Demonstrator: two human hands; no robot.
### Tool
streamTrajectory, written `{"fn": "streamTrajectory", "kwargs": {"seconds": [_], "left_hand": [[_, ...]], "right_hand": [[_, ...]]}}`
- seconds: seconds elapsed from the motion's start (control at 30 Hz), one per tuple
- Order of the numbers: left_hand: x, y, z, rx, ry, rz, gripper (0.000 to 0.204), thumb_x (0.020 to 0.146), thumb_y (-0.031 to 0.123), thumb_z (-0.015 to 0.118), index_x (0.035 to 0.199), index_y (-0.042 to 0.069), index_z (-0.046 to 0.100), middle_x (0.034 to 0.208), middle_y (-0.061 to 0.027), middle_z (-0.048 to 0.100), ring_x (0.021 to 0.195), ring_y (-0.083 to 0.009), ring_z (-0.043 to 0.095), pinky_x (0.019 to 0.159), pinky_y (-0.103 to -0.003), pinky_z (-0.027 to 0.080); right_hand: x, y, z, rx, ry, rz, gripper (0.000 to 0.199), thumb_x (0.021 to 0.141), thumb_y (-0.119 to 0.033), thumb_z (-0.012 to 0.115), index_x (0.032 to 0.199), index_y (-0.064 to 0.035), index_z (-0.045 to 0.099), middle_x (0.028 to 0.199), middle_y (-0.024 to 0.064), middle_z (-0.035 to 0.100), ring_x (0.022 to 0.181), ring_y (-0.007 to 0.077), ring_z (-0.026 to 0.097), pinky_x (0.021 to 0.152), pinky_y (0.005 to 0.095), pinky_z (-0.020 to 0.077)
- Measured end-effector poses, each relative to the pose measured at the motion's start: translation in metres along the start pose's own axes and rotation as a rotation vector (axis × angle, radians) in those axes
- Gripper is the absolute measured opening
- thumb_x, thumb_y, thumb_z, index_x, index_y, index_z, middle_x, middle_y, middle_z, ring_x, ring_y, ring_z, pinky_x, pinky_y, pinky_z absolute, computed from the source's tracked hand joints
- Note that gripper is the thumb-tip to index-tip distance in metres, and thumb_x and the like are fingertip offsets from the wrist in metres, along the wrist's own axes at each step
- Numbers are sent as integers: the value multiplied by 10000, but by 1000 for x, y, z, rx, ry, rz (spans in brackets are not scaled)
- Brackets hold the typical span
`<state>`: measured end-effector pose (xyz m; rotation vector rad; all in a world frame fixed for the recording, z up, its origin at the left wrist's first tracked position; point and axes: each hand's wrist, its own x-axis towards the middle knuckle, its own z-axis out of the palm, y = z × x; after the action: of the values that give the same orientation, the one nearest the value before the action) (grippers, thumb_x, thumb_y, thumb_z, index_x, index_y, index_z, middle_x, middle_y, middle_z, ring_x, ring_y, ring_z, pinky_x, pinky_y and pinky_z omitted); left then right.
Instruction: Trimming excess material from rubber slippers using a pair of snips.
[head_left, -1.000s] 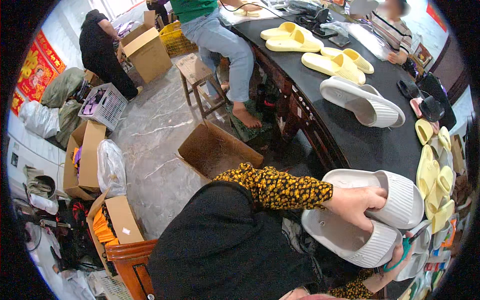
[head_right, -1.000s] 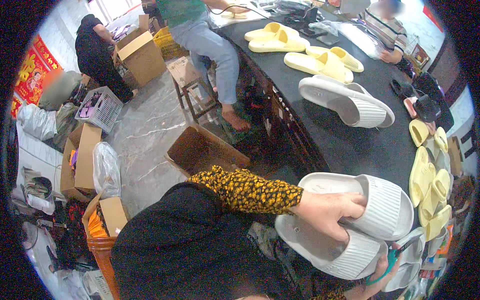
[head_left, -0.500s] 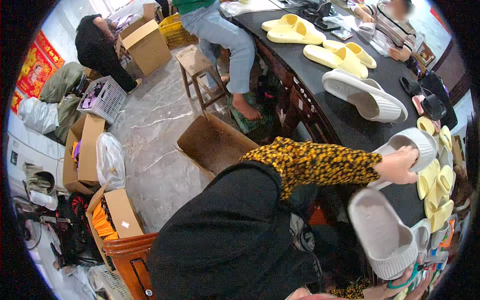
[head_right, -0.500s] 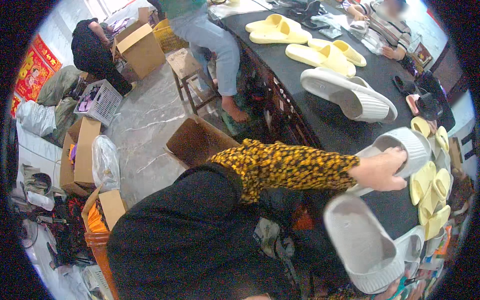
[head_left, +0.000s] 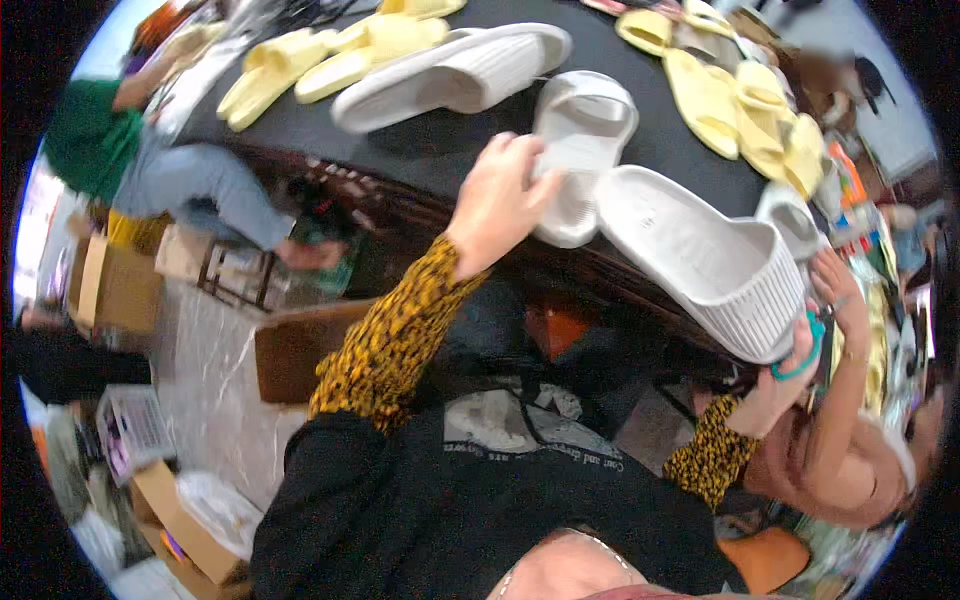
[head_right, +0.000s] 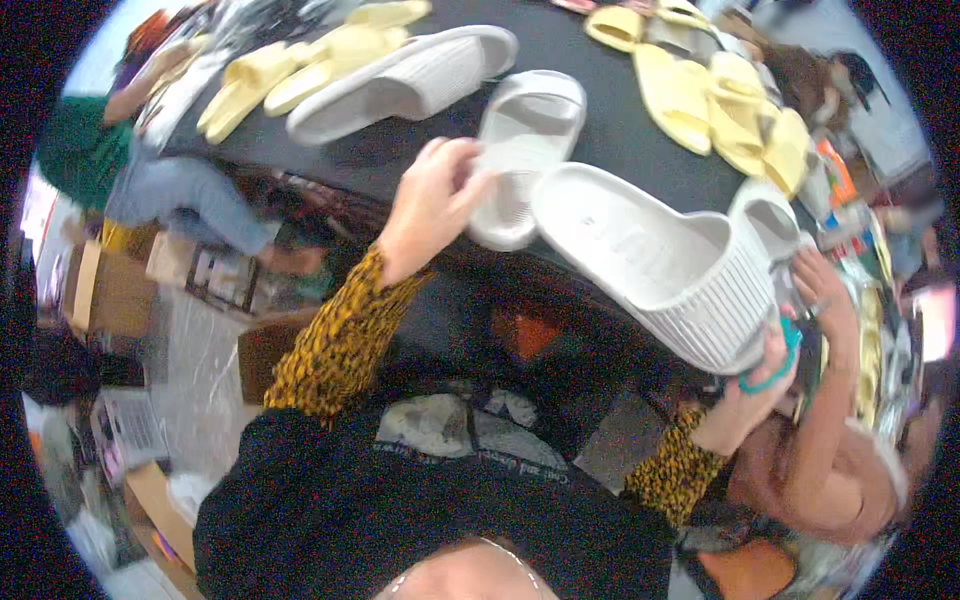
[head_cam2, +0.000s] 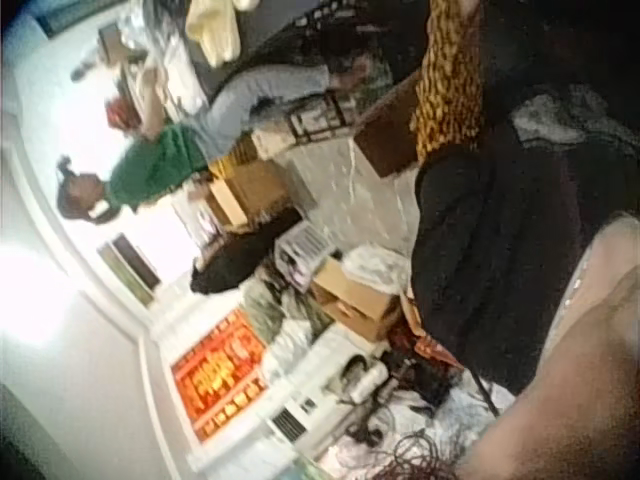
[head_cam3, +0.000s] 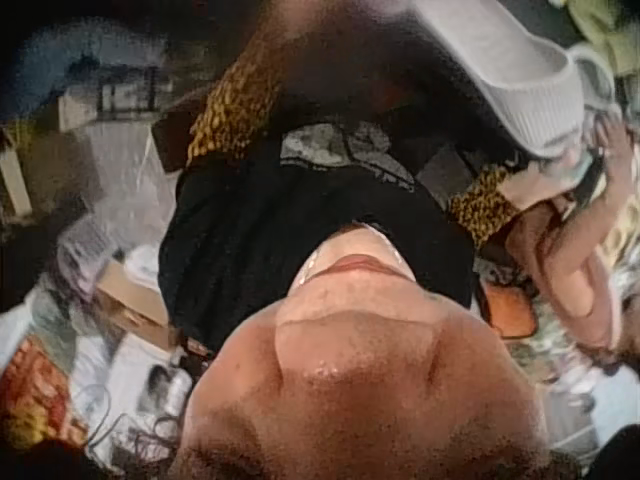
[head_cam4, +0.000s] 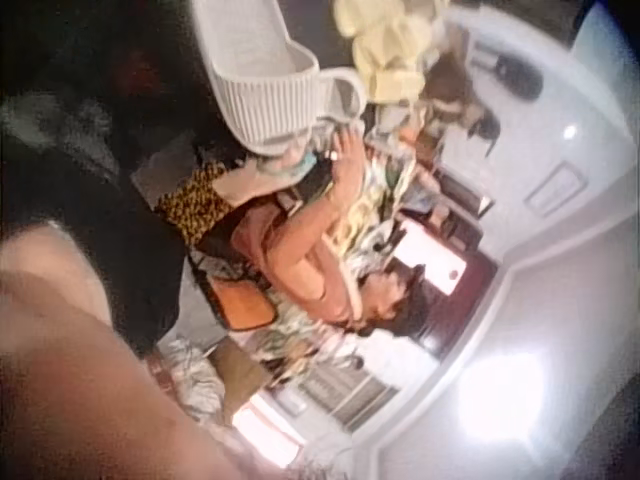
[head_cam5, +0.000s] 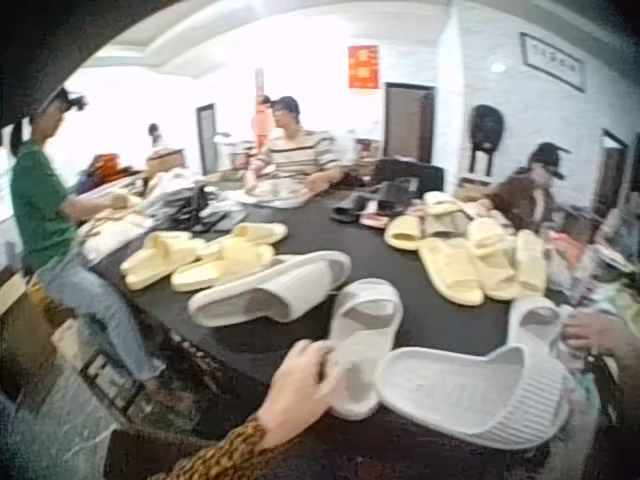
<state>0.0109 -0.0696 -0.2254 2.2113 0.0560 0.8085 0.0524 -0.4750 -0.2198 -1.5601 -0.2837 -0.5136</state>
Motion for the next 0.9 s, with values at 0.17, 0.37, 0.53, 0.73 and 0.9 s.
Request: {"fn": "streamTrajectory", "kwargs": {"seconds": [0.17, 0.37, 0.53, 0.73, 0.9], "left_hand": [[-17, 23, 5, 67, -83, -111, 372, 845, 252, 643, 1074, -17, 525, 999, -184, 531, 845, -325, 601, 745, -402, 499], [-31, 47, -1, 118, -182, -171, 420, 840, 214, 633, 1149, -18, 470, 991, -228, 536, 901, -396, 590, 775, -439, 499], [-45, 41, 12, -33, -16, -79, 337, 844, 152, 600, 1104, 18, 433, 995, -244, 479, 799, -447, 572, 692, -474, 509], [-66, 38, 21, -230, 88, -158, 465, 780, 76, 639, 1195, -36, 462, 959, -151, 508, 775, -213, 556, 691, -319, 494], [-81, 42, 34, -505, 77, -303, 453, 821, 125, 665, 1162, -50, 423, 989, -148, 508, 844, -195, 571, 710, -322, 514]], "right_hand": [[-9, 0, -6, 98, 3, 59, 539, 921, -321, 489, 1266, 92, 461, 1288, 145, 497, 1202, 225, 473, 1037, 350, 317], [-25, 13, -22, -316, -243, -321, 619, 901, -443, 484, 1375, -54, 402, 1392, 246, 397, 1308, 386, 367, 1068, 485, 265], [-40, 11, 2, 15, -264, -81, 596, 903, -436, 501, 1346, -43, 430, 1349, 199, 453, 1263, 332, 433, 1044, 445, 310], [-69, -32, 36, 272, -303, 375, 635, 811, -397, 638, 1290, -22, 458, 1123, 65, 571, 964, 165, 563, 737, 259, 456], [-88, -30, 30, 321, -327, 519, 692, 793, -380, 640, 1337, -20, 411, 1182, 107, 550, 974, 211, 573, 683, 279, 470]]}}
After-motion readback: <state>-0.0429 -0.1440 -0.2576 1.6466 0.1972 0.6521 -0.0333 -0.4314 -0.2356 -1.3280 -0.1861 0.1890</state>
